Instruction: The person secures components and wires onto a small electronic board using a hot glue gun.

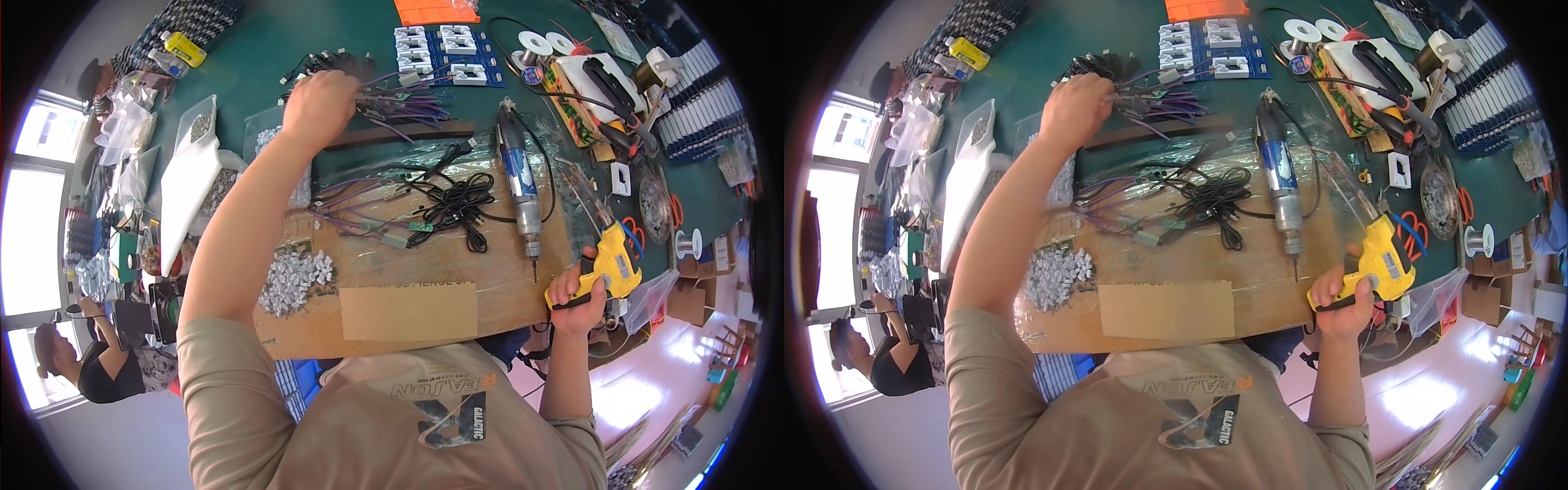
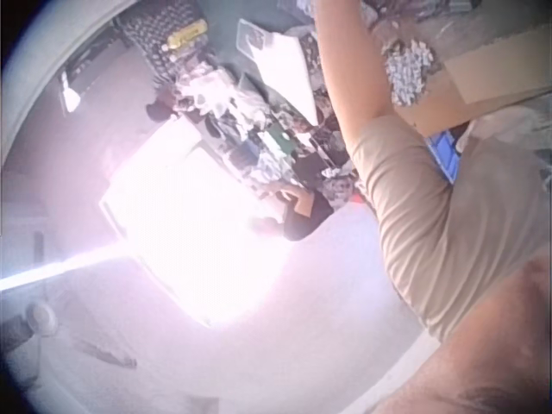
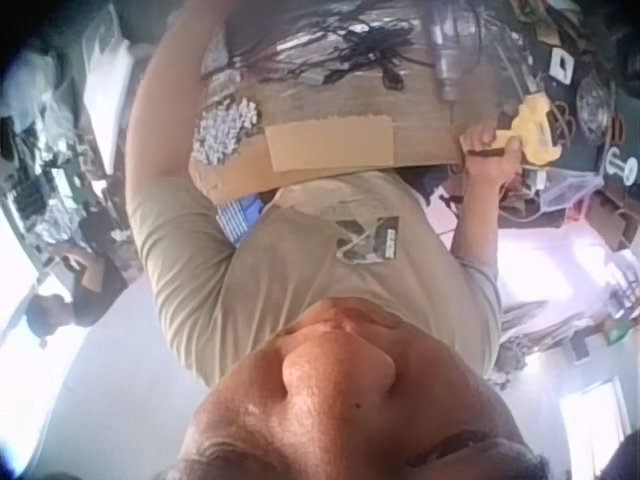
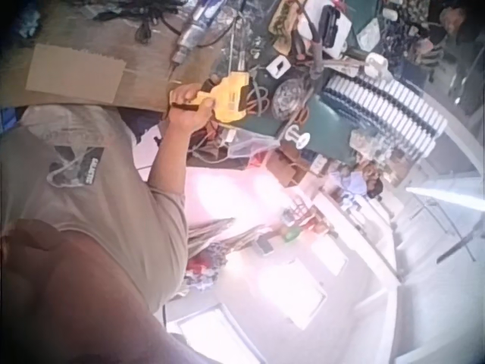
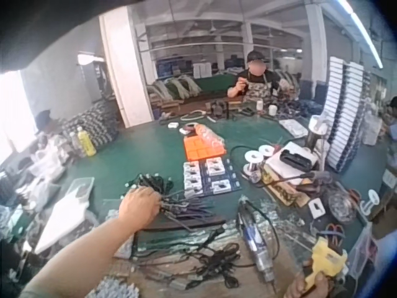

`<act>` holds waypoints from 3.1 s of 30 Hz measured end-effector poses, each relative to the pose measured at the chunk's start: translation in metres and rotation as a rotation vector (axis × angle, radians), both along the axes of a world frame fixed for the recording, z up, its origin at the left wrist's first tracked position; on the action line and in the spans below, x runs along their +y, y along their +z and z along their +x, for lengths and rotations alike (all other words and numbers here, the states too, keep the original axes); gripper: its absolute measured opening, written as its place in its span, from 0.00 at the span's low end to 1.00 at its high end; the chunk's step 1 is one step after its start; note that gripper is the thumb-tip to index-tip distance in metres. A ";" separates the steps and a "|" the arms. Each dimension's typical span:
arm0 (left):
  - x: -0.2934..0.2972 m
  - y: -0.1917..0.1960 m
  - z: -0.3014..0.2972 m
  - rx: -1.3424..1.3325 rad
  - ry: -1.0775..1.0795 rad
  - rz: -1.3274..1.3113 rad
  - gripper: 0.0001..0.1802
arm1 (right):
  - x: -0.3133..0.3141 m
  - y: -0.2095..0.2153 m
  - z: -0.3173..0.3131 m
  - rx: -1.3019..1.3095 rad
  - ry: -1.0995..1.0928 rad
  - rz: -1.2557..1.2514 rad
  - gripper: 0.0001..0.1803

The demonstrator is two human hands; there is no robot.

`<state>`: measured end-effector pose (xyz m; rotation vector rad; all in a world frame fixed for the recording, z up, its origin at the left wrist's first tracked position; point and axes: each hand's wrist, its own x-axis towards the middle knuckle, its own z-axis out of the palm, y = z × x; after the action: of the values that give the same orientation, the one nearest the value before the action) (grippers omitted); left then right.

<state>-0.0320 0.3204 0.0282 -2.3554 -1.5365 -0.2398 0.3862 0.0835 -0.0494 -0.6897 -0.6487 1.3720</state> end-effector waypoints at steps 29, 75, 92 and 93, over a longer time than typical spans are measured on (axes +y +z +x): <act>-0.227 0.079 0.039 -1.779 0.168 -0.913 0.18 | 0.002 0.000 -0.003 0.011 0.051 0.099 0.32; -0.299 -0.032 0.053 -0.517 -0.242 -0.232 0.16 | -0.036 0.028 -0.064 -0.056 0.438 0.134 0.39; -0.312 -0.037 0.046 -0.475 -0.339 -0.210 0.21 | -0.040 0.017 -0.134 0.015 0.595 -0.034 0.44; -0.312 -0.037 0.046 -0.471 -0.350 -0.212 0.21 | -0.042 0.016 -0.134 0.008 0.607 -0.009 0.43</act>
<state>0.0138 0.0087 -0.0087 -2.8813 -1.3697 -0.7984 0.2527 0.0420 -0.0335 -0.5096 -0.8891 1.9327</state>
